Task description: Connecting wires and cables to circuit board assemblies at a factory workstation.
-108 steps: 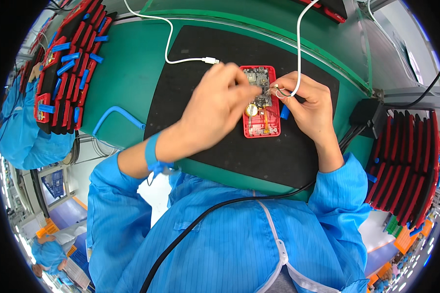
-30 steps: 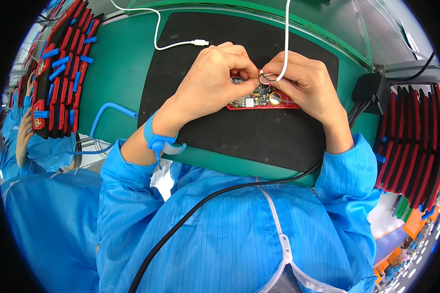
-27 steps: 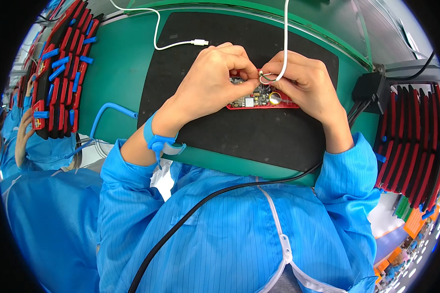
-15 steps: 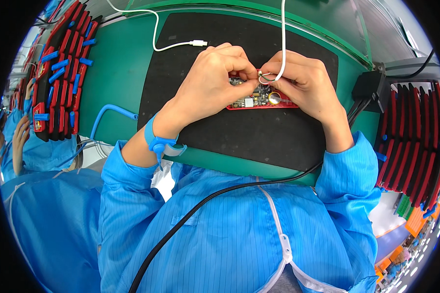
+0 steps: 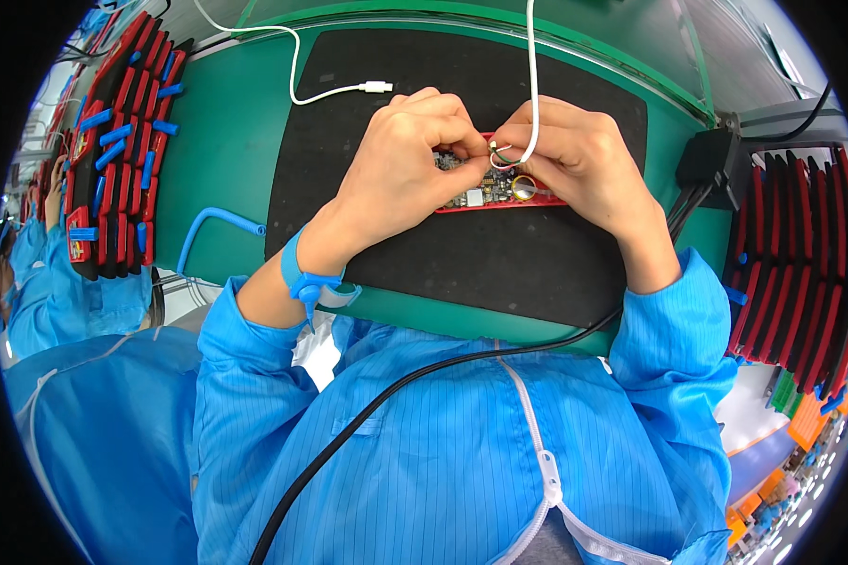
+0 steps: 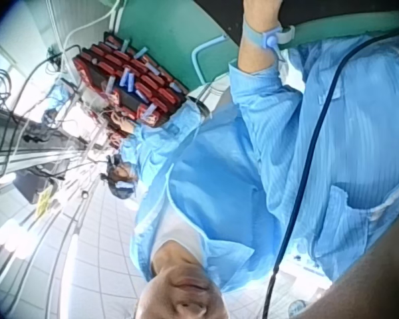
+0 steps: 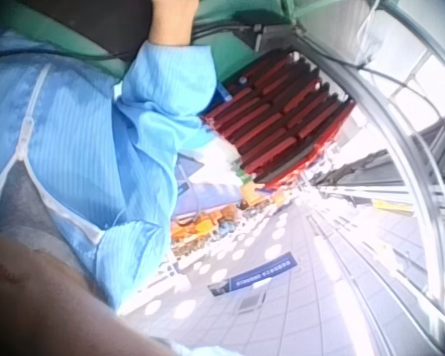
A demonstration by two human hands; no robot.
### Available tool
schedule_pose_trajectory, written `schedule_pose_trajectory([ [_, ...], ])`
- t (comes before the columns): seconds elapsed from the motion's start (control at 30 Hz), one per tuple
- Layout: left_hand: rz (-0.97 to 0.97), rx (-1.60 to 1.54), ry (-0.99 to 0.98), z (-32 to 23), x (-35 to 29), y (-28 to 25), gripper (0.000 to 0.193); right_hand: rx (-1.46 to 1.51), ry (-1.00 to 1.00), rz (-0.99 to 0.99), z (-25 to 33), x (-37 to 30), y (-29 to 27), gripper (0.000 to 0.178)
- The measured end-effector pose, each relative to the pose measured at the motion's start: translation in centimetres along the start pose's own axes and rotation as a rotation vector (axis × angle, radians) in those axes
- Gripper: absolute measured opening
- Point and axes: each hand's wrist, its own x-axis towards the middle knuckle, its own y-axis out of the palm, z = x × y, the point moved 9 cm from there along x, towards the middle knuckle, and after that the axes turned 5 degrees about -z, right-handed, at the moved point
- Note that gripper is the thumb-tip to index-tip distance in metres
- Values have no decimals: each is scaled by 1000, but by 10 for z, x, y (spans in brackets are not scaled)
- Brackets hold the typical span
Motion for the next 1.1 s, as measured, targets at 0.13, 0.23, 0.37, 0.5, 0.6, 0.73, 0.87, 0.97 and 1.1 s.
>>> schedule_pose_trajectory([
  [0.13,-20,-11,0,1,-1,0,7,5,-29,-18,3,1,-2,22],
  [0.23,-12,4,-2,0,0,0,7,5,-42,-27,3,0,-3,21],
  [0.37,-12,3,-5,0,0,0,7,6,-13,6,2,1,-1,15],
  [0.5,-23,19,13,-1,0,0,7,-2,-11,14,2,1,-1,15],
  [0.6,-37,25,31,-3,-1,0,8,2,-10,13,1,0,0,14],
  [0.73,-53,59,53,-8,-1,0,8,13,-6,20,2,0,-1,13],
  [0.87,-62,70,63,-10,-2,1,9,21,-21,19,4,0,-1,12],
  [0.97,-52,87,72,-11,-2,1,13,8,-49,-24,5,0,-4,17],
  [1.1,-63,99,76,-12,-2,2,12,20,-39,-10,4,-1,-3,14],
])
